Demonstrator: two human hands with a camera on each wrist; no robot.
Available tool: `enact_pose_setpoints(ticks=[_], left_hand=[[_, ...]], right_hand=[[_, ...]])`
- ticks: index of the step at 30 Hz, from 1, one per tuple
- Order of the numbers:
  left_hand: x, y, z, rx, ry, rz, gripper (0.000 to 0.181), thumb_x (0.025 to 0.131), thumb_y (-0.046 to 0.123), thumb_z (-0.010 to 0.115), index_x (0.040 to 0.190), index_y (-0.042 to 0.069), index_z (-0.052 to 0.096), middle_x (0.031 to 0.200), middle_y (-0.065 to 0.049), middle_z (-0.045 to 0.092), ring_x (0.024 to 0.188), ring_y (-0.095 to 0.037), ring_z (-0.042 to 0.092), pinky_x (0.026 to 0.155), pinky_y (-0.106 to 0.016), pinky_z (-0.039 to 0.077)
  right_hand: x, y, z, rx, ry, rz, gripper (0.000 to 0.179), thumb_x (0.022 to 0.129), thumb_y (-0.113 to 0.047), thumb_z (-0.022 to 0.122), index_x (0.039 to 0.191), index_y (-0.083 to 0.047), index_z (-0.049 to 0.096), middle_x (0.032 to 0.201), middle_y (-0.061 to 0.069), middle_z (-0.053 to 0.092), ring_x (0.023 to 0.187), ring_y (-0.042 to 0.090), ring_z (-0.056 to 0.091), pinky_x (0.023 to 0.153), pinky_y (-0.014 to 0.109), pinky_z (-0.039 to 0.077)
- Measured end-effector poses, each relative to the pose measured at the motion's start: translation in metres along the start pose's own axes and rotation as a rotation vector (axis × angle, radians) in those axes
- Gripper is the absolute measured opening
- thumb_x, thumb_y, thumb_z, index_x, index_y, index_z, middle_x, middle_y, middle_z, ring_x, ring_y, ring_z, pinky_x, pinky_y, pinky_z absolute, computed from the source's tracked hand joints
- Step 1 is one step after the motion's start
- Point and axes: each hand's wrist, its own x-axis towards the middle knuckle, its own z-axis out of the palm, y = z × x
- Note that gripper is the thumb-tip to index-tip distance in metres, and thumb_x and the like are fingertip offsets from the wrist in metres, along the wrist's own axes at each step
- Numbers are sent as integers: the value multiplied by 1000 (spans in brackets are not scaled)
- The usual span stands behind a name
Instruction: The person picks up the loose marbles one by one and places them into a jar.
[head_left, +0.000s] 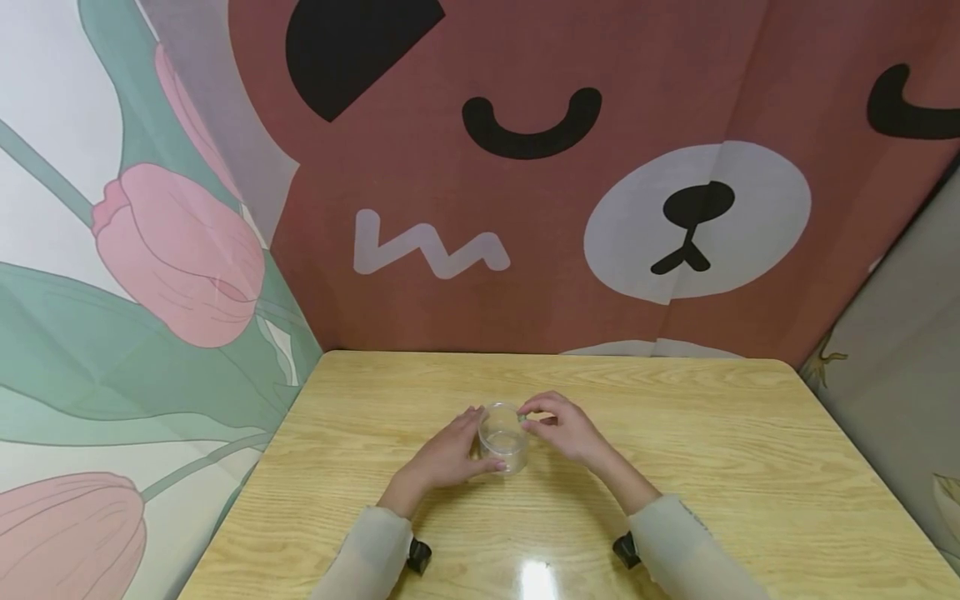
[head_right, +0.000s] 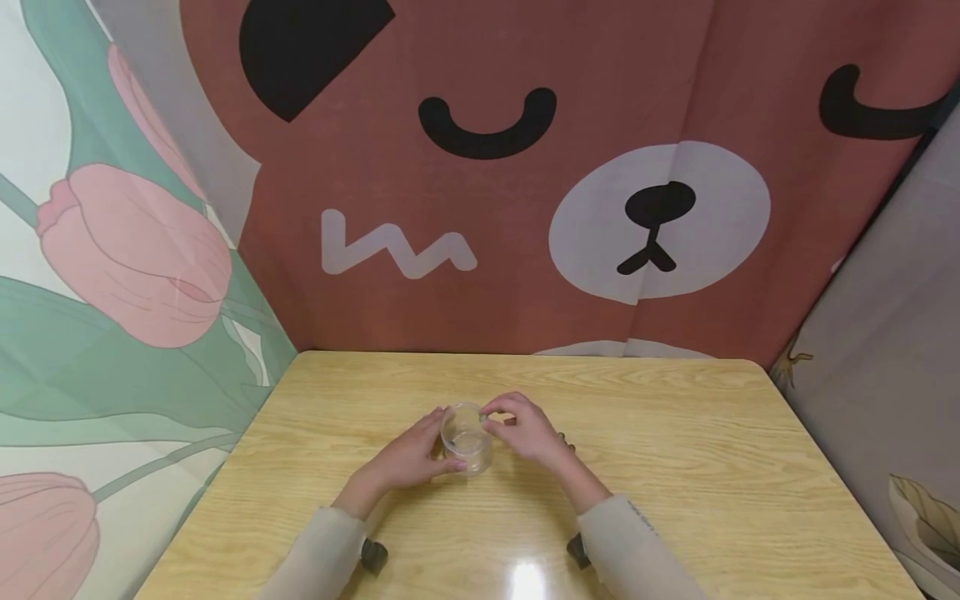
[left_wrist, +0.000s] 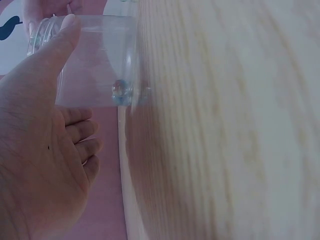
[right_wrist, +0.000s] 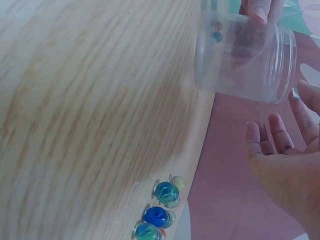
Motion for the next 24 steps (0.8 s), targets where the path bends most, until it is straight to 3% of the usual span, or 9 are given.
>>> enact_pose_setpoints(ticks=[11,18,24], left_hand=[[-1,-1,0,5,-4,-2,103,88,72,61,163,12,22,167,-9,24,154,-28,21,120,-54,29],[-1,-1,0,0,-6,-2,104,87,73,60,163,12,22,167,-10,24,154,-28,21,120,-53,29],[0,-1,1,-2,-7,0,105,88,72,60,162,10,21,167,-12,25,154,-30,22,119,-55,30]], right_hand=[[1,0,5,-3,-18,0,24,99,-22,68,116,-5,73,128,8,60,124,35,55,97,45,55],[1,-2,8,-13,-18,28,19,99,-20,69,115,-10,74,129,6,59,124,32,55,98,43,54],[2,-2,10,1,-27,23,21,99,-18,68,115,-6,73,128,8,59,124,33,54,98,44,54]])
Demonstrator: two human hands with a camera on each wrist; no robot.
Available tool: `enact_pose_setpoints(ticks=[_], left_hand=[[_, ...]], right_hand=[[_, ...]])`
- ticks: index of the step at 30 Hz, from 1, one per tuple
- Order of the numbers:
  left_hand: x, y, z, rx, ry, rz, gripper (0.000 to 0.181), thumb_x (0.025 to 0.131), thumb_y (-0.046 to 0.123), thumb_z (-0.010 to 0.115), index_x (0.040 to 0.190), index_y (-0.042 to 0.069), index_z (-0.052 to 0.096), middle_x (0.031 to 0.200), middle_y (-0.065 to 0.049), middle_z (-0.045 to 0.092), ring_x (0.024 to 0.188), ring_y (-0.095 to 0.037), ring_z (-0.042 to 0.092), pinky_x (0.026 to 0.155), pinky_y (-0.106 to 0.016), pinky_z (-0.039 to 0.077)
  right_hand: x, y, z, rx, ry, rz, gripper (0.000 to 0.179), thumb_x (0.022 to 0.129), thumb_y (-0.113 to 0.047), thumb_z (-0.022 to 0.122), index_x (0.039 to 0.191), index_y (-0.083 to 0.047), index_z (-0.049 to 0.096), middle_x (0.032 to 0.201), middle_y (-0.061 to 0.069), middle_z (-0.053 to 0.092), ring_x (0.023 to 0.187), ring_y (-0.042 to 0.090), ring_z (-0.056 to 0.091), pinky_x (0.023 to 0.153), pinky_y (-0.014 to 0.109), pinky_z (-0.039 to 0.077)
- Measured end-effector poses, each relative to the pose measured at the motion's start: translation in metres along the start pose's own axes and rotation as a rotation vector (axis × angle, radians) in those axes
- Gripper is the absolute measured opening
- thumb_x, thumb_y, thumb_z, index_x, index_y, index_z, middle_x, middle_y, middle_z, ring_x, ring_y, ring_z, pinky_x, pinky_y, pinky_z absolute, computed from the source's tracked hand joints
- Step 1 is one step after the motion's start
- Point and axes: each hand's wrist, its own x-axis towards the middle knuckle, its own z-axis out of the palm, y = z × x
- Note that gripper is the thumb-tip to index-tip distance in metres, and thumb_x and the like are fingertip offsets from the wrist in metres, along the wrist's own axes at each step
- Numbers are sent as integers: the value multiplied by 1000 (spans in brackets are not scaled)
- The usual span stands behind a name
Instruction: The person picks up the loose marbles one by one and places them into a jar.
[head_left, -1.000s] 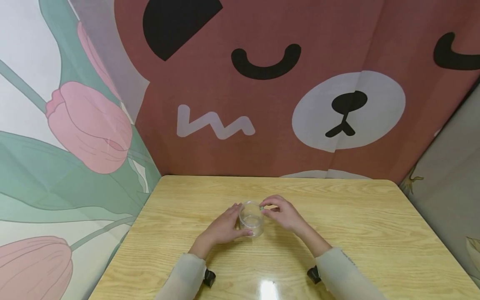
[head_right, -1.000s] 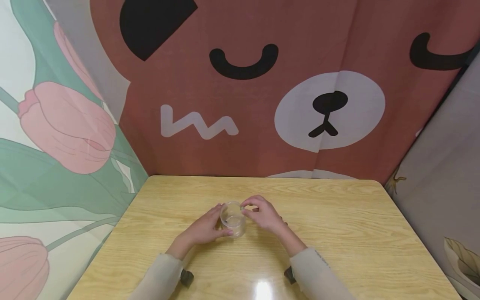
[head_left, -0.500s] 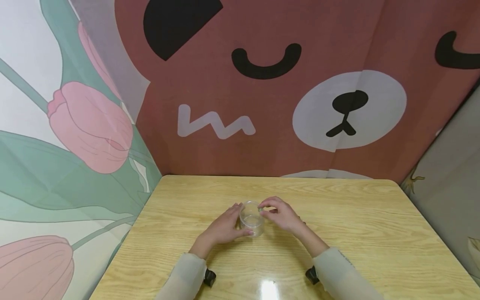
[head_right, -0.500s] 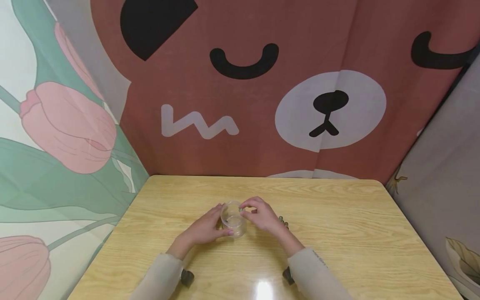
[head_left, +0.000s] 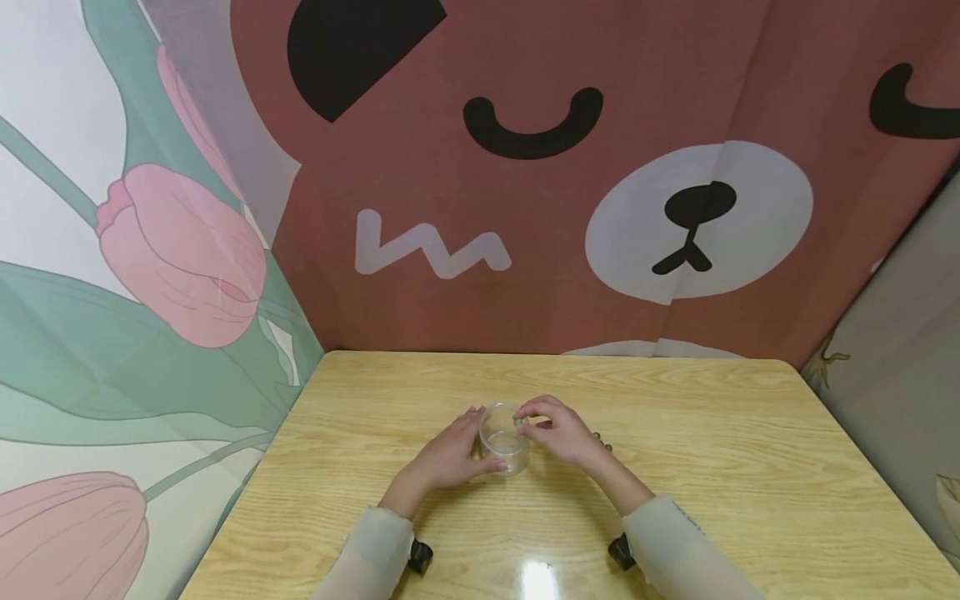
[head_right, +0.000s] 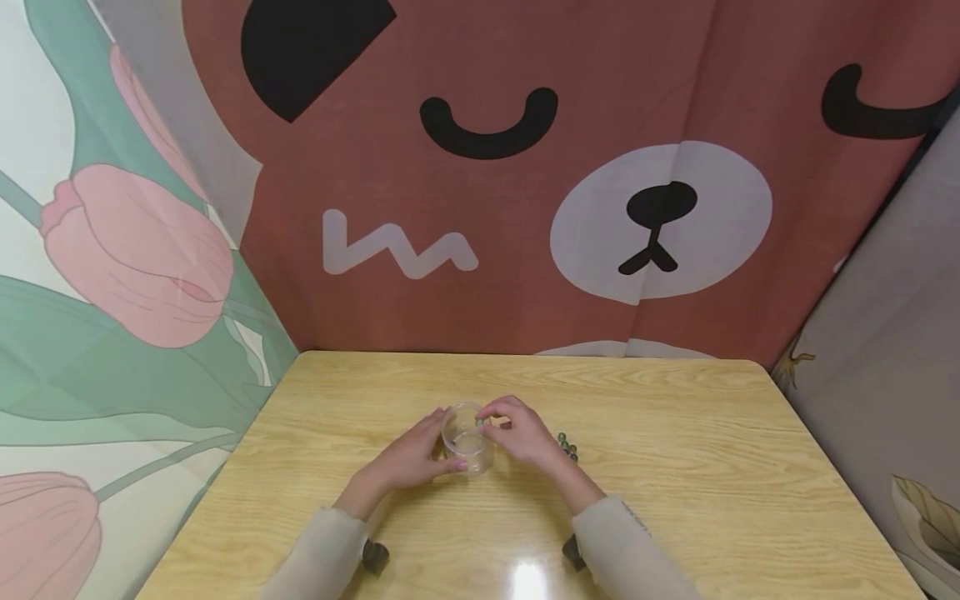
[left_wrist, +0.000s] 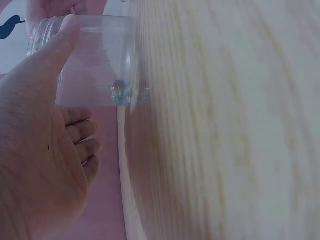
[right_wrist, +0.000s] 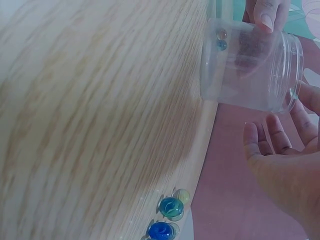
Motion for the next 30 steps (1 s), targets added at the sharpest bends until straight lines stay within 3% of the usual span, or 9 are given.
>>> enact_pose_setpoints(ticks=[30], left_hand=[[-1,0,1,5,3,-6,103,88,72,60,163,13,21,167,-9,24,154,-27,21,121,-52,28]], right_hand=[[1,2,2,9,-2,10,19,100,-13,66,115,-5,72,127,7,60,124,33,54,99,45,54]])
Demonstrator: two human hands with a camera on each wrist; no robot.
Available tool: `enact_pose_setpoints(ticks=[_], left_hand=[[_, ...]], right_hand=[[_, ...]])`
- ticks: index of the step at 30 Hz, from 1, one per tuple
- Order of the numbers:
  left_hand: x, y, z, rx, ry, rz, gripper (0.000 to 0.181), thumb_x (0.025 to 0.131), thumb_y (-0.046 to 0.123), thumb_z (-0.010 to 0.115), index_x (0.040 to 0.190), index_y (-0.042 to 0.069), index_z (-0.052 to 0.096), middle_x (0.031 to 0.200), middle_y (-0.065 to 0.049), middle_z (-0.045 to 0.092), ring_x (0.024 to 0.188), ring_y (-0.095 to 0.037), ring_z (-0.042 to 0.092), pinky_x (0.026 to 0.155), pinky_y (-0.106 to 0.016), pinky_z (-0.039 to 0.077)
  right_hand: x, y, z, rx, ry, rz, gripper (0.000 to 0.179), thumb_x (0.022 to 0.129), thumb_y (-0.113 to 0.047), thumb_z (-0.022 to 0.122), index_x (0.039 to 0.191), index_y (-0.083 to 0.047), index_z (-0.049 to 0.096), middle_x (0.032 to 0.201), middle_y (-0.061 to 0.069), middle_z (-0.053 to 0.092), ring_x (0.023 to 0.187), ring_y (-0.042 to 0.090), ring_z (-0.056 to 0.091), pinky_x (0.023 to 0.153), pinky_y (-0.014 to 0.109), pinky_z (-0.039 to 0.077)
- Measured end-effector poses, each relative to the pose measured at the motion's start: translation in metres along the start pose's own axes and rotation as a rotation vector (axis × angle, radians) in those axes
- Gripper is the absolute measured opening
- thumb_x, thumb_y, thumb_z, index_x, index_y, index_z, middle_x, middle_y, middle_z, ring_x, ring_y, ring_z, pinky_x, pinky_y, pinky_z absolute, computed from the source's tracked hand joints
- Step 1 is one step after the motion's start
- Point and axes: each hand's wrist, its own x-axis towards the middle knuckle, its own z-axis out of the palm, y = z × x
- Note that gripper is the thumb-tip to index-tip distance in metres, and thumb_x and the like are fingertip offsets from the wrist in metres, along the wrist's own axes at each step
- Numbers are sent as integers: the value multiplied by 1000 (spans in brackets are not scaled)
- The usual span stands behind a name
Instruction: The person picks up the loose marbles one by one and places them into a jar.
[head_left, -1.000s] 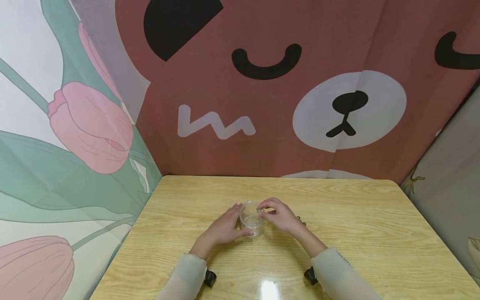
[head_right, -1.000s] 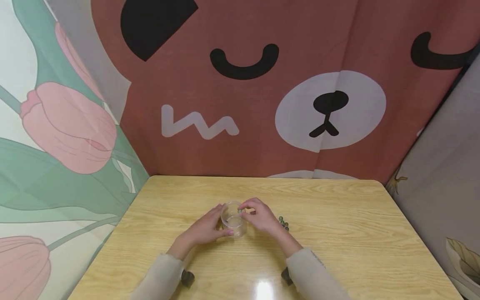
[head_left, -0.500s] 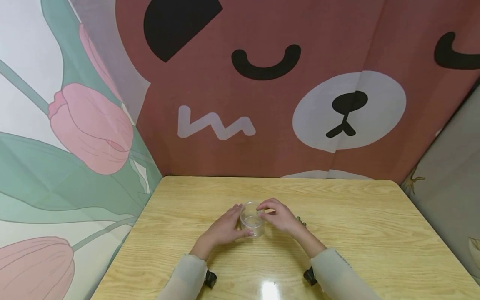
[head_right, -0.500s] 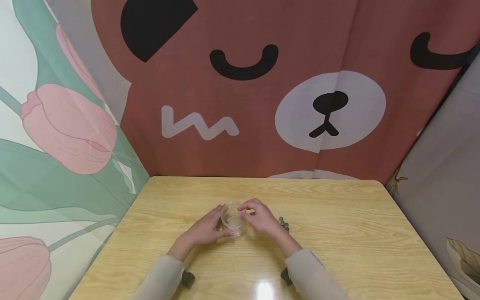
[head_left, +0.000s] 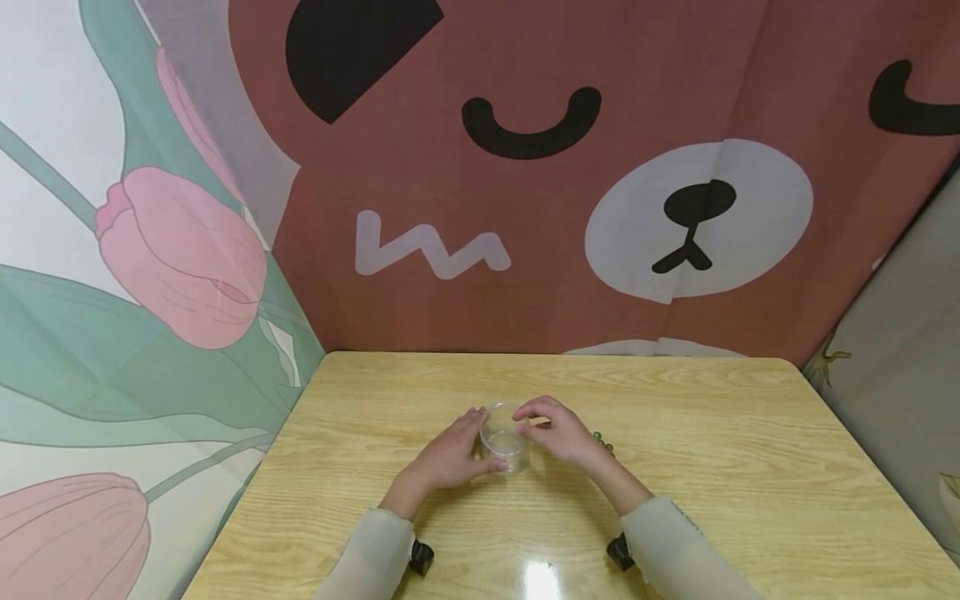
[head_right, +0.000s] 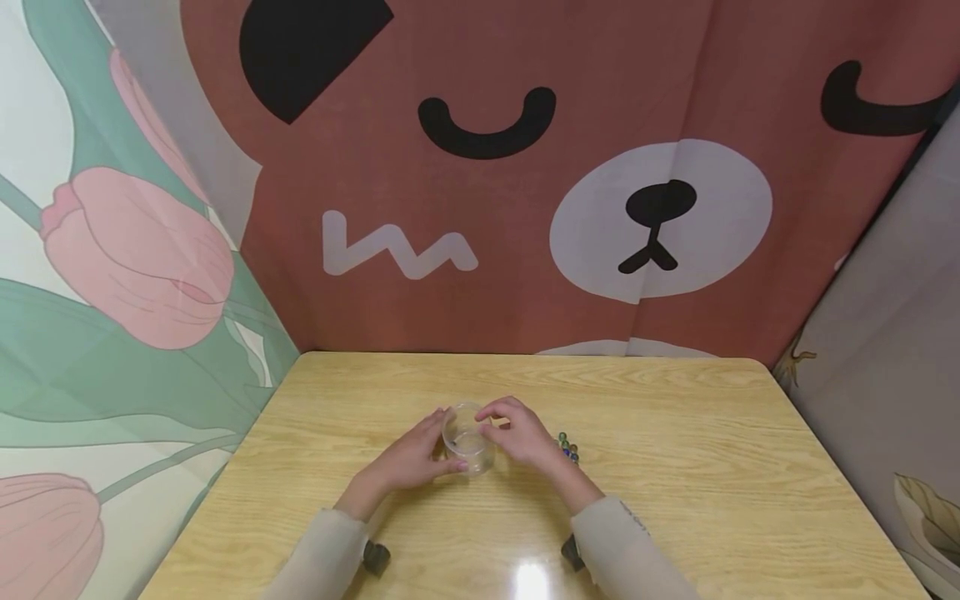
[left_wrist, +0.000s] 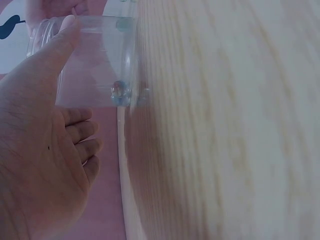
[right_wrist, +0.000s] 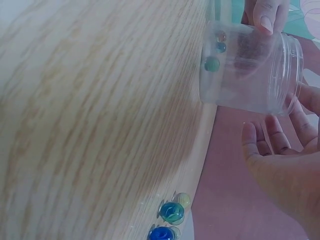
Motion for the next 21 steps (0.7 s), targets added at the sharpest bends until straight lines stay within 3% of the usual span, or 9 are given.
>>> enact_pose_setpoints(ticks=[21], left_hand=[[0,0,0,-8,-4,-4,103,88,74,59,163,13,21,167,-10,23,155,-27,19,121,-53,27]], right_hand=[[-5,-2,-14,10,80,26,25,99,-20,68,123,-12,69,126,5,63,125,32,57,101,46,52]])
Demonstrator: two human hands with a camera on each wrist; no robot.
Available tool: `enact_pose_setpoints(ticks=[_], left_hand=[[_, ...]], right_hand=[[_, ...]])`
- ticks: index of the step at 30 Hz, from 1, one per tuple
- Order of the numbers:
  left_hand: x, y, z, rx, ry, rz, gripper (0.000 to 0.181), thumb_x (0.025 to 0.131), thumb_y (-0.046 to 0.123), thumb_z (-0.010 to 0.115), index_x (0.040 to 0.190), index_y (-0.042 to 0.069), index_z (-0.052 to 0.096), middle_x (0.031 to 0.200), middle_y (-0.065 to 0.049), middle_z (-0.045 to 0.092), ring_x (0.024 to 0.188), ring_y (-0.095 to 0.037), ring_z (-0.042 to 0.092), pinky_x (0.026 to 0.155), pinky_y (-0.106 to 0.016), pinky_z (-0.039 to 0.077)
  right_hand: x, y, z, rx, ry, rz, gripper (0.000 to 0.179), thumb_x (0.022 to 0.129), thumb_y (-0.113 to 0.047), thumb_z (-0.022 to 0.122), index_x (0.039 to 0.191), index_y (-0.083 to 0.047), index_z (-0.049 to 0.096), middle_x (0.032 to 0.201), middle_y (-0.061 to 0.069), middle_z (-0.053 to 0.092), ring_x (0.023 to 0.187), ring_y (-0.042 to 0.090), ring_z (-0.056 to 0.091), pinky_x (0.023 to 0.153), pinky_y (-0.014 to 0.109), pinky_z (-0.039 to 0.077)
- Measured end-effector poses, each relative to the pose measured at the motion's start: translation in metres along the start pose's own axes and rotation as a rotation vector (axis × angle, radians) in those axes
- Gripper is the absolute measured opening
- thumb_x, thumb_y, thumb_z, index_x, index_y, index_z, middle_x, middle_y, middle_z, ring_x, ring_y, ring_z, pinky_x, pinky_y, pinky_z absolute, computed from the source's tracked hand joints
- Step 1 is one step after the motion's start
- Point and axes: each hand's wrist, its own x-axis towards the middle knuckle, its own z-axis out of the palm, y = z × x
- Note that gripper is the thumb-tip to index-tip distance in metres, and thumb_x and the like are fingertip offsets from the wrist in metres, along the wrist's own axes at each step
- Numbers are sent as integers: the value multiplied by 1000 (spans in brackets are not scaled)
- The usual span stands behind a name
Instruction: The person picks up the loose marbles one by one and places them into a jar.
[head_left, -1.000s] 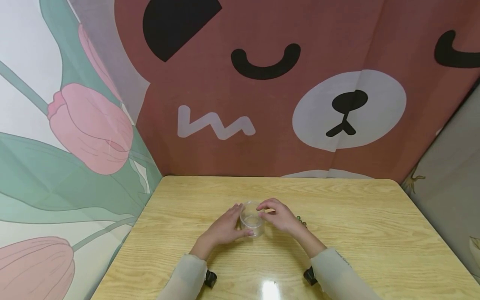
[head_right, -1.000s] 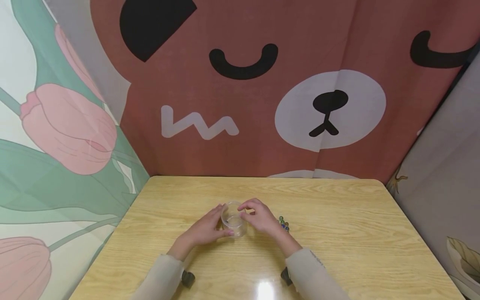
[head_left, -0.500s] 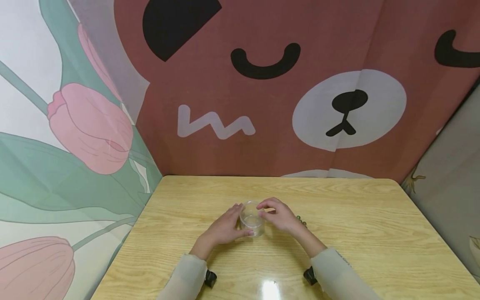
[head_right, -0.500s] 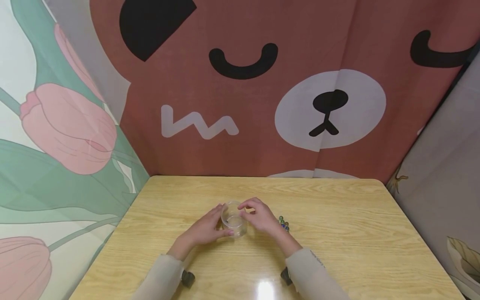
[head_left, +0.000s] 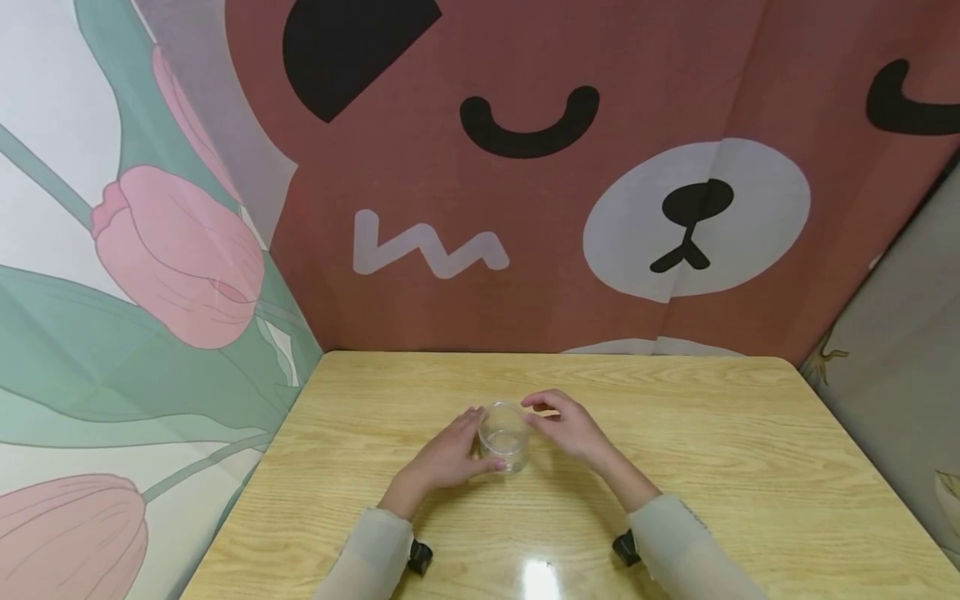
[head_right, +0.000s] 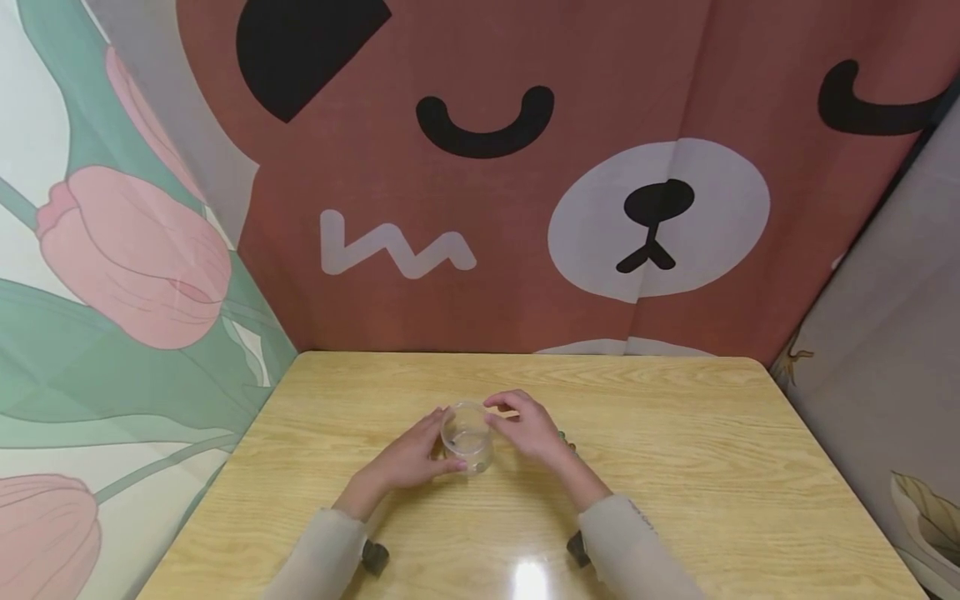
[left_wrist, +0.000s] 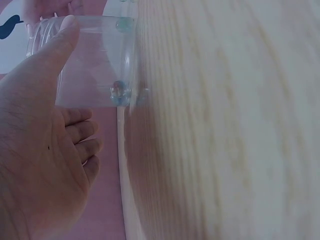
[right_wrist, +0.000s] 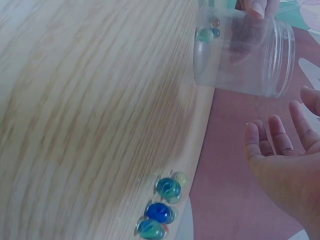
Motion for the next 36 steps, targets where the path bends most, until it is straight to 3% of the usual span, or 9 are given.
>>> enact_pose_setpoints(ticks=[24,36], left_hand=[[0,-2,0,-1,-1,1,101,88,72,61,163,18,21,168,-6,22,155,-25,18,123,-50,25],[-1,-1,-2,-6,-6,3,101,88,71,62,163,17,21,168,-9,22,155,-27,18,123,-51,24]], right_hand=[[-20,25,-45,-41,38,54,34,102,-28,64,129,-9,65,132,11,59,124,32,55,104,49,49],[-32,43,-68,-88,38,108,39,102,-30,63,131,-4,63,136,14,58,130,38,51,104,51,49]])
